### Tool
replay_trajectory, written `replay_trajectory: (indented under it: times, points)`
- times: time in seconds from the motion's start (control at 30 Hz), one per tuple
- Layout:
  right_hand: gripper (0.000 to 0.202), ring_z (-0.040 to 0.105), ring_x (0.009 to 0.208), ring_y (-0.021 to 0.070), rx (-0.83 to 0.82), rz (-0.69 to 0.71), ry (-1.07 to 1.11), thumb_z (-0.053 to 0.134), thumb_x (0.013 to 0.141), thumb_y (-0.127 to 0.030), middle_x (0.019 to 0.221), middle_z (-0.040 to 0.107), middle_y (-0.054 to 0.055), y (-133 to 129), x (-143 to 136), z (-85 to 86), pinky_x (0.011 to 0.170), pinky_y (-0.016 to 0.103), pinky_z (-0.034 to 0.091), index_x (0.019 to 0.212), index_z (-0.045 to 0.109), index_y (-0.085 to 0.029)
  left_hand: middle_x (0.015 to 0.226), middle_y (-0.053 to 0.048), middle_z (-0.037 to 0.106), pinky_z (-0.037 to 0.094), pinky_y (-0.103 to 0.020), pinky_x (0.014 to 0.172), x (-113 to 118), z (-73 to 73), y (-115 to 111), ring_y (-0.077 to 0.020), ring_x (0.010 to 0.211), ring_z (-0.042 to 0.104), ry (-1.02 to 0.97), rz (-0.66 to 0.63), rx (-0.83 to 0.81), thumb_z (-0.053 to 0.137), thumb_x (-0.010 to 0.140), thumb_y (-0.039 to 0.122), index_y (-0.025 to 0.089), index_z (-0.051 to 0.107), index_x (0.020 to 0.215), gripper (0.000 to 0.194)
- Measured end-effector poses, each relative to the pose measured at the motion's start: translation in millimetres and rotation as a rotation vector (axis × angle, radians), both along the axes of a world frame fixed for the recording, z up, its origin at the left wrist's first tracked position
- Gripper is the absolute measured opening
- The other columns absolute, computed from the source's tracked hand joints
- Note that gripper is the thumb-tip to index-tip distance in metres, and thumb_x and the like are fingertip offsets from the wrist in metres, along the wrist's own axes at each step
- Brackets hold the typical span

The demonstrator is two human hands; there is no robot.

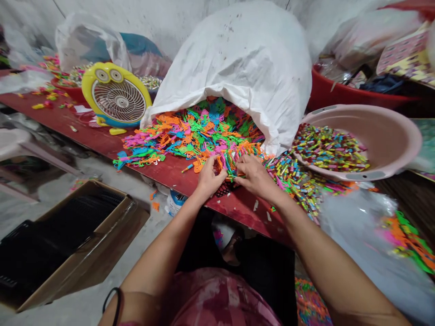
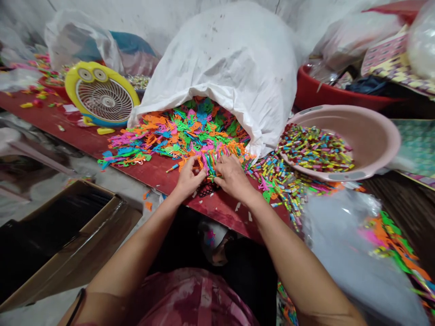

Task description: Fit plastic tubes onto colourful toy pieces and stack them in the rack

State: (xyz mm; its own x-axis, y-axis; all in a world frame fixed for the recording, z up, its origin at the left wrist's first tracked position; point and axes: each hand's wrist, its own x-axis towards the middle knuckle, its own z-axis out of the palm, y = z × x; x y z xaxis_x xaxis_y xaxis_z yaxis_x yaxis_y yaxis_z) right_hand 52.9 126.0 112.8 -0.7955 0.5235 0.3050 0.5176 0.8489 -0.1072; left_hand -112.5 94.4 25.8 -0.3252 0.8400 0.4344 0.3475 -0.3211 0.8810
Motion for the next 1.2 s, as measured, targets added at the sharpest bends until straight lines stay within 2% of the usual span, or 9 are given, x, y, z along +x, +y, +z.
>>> replay_trajectory:
  times: [0.3, 0.63, 0.77, 0.87, 1.03, 1.2]
  points:
    - [0.018, 0.047, 0.085, 0.0225, -0.049, -0.019, 0.017, 0.059, 0.08, -0.017, 0.086, 0.053, 0.006, 0.4, -1.9, 0.6, 0.083, 0.037, 0.034, 0.067, 0.049, -0.02, 0.105, -0.005, 0.065, 0.051, -0.027, 0.071, -0.1, 0.6, -2.5, -0.0146, 0.083, 0.061, -0.026, -0.026, 0.0, 0.061, 0.078, 0.022, 0.019, 0.056, 0.117, 0.039]
    - [0.018, 0.047, 0.085, 0.0216, -0.072, -0.024, -0.005, 0.059, 0.082, -0.017, 0.085, 0.053, 0.005, 2.3, 0.4, 2.6, 0.084, 0.037, 0.033, 0.069, 0.048, -0.02, 0.099, -0.004, 0.065, 0.052, -0.025, 0.07, 0.1, 5.7, -6.2, -0.0133, 0.08, 0.061, -0.036, -0.029, -0.008, 0.061, 0.076, 0.018, 0.018, 0.055, 0.111, 0.036]
    - [0.019, 0.048, 0.086, 0.0211, -0.088, -0.022, -0.009, 0.059, 0.085, -0.018, 0.086, 0.053, 0.005, 2.7, 1.9, 2.6, 0.086, 0.037, 0.034, 0.069, 0.049, -0.019, 0.101, -0.004, 0.065, 0.051, -0.024, 0.068, -0.7, 9.5, -8.7, -0.0125, 0.077, 0.061, -0.078, -0.087, -0.011, 0.059, 0.078, 0.018, 0.019, 0.055, 0.11, 0.033]
    - [0.016, 0.048, 0.087, 0.0218, -0.044, -0.02, -0.033, 0.06, 0.086, -0.02, 0.089, 0.054, 0.005, -0.6, 0.9, 2.6, 0.087, 0.038, 0.034, 0.072, 0.052, -0.019, 0.104, -0.005, 0.064, 0.052, -0.026, 0.07, -1.6, 8.4, -10.4, -0.0128, 0.078, 0.061, -0.065, -0.1, -0.014, 0.06, 0.079, 0.021, 0.019, 0.054, 0.114, 0.035]
    - [0.016, 0.049, 0.093, 0.0252, 0.102, -0.086, -0.067, 0.068, 0.084, -0.031, 0.096, 0.056, 0.007, -10.1, -4.9, 0.3, 0.09, 0.041, 0.033, 0.079, 0.058, -0.02, 0.107, -0.007, 0.062, 0.052, -0.03, 0.078, 0.2, 2.9, -8.5, -0.0177, 0.093, 0.061, 0.013, -0.033, 0.017, 0.063, 0.077, 0.023, 0.019, 0.054, 0.113, 0.037]
    - [0.017, 0.049, 0.088, 0.0232, 0.077, -0.075, -0.041, 0.067, 0.084, -0.025, 0.09, 0.055, 0.006, -7.1, -5.4, -2.7, 0.084, 0.038, 0.034, 0.072, 0.056, -0.02, 0.103, -0.005, 0.062, 0.053, -0.03, 0.077, 0.7, 3.0, -7.1, -0.0172, 0.091, 0.06, 0.028, -0.02, 0.022, 0.062, 0.077, 0.019, 0.021, 0.054, 0.11, 0.034]
